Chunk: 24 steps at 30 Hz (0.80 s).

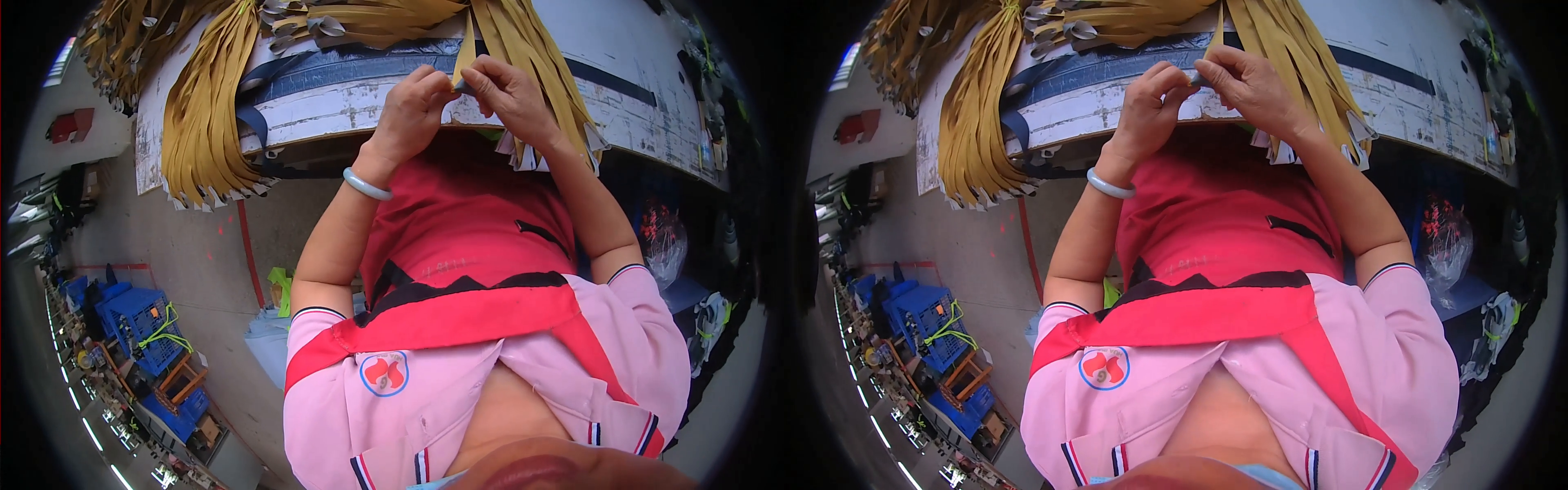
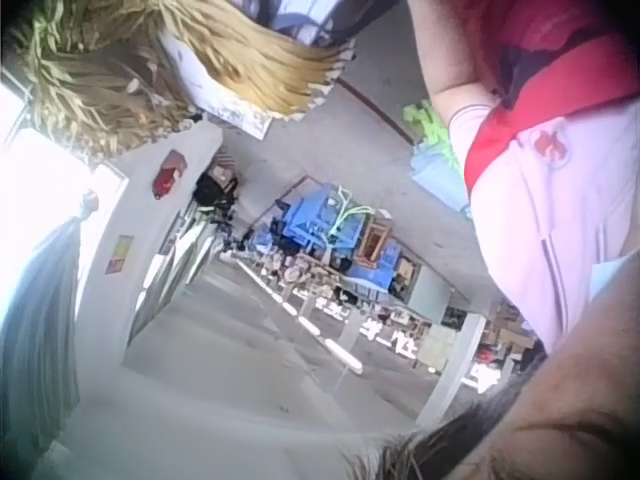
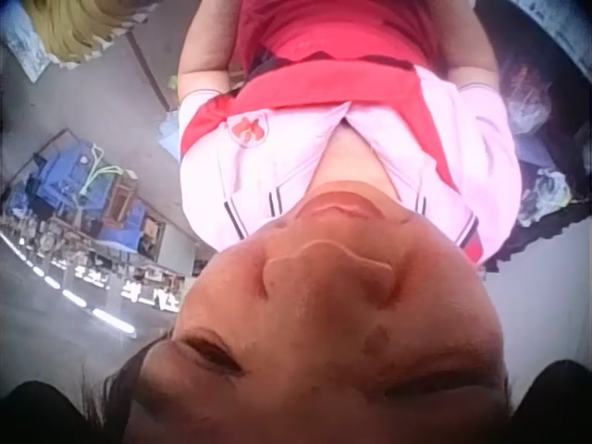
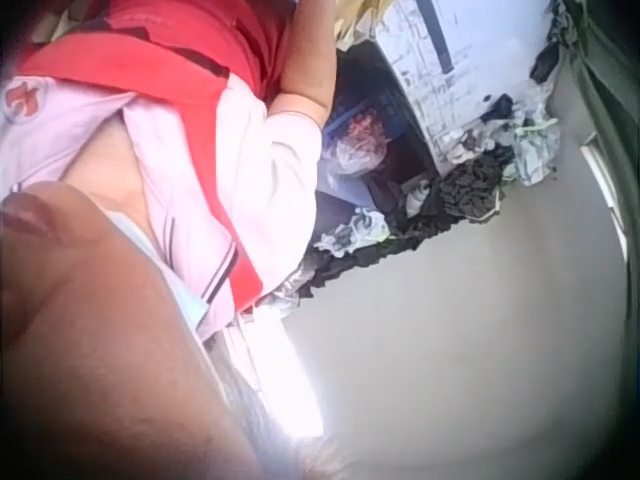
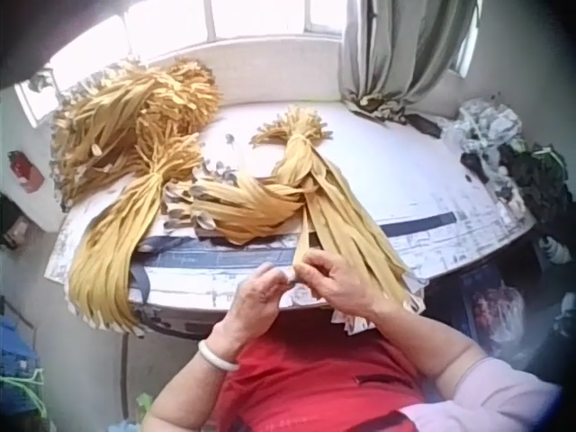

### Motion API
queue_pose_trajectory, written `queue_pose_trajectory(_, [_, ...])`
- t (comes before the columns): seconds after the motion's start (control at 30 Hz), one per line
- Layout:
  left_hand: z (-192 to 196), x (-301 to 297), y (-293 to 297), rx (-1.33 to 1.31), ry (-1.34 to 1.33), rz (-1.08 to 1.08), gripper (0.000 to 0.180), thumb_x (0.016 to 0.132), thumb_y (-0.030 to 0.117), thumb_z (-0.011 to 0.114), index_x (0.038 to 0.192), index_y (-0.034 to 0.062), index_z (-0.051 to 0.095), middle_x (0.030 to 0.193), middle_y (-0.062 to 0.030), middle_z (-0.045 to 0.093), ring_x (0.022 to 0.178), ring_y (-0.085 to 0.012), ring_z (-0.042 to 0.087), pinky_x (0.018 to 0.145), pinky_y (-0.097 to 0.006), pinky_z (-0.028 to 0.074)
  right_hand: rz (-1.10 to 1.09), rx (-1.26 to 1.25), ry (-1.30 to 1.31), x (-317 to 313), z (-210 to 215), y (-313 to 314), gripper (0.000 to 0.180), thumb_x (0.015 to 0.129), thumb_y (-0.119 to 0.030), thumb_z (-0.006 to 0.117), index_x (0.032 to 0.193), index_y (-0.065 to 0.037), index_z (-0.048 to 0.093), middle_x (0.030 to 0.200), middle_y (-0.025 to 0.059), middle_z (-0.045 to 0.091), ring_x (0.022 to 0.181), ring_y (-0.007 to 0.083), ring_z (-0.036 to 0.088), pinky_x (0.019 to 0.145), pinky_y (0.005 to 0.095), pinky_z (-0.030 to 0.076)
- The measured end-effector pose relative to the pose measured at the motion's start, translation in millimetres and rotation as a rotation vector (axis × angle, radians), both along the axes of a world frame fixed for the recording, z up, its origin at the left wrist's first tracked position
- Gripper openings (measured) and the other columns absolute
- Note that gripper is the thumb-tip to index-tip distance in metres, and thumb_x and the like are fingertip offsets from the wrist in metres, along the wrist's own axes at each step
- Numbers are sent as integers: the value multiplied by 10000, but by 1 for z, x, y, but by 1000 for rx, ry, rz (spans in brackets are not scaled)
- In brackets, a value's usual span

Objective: Manually attaching white plastic components to the ends of yellow webbing straps.

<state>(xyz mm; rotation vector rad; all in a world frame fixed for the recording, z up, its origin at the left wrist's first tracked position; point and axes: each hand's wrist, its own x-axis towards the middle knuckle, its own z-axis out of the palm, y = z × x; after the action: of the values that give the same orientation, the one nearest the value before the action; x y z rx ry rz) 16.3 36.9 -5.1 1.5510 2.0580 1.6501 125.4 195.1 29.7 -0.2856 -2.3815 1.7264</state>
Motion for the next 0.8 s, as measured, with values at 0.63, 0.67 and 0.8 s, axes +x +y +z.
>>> queue_pose_trajectory(0.63, [-14,9,6,-70,-85,-45,78,893,-40,613,851,-6,556,720,-64,577,644,-123,580,588,-260,462,-36,-132,-43,11,-29,21,261,966,-294,627,848,-62,604,655,-58,510,515,14,417,451,186,330])
queue_pose_trajectory(0.67, [-11,2,0,-57,-240,48,73,919,-13,611,867,5,564,723,-57,603,636,-114,589,597,-248,473,-143,-140,-21,13,-29,23,261,969,-300,622,849,-70,608,624,-59,490,499,12,414,448,183,330])
queue_pose_trajectory(0.8, [14,-100,-55,506,-652,403,162,993,77,528,1136,4,510,985,-121,625,766,-200,683,655,-304,590,-335,-38,26,44,-15,67,291,970,-341,612,866,-69,612,621,-44,505,527,32,481,475,206,403])
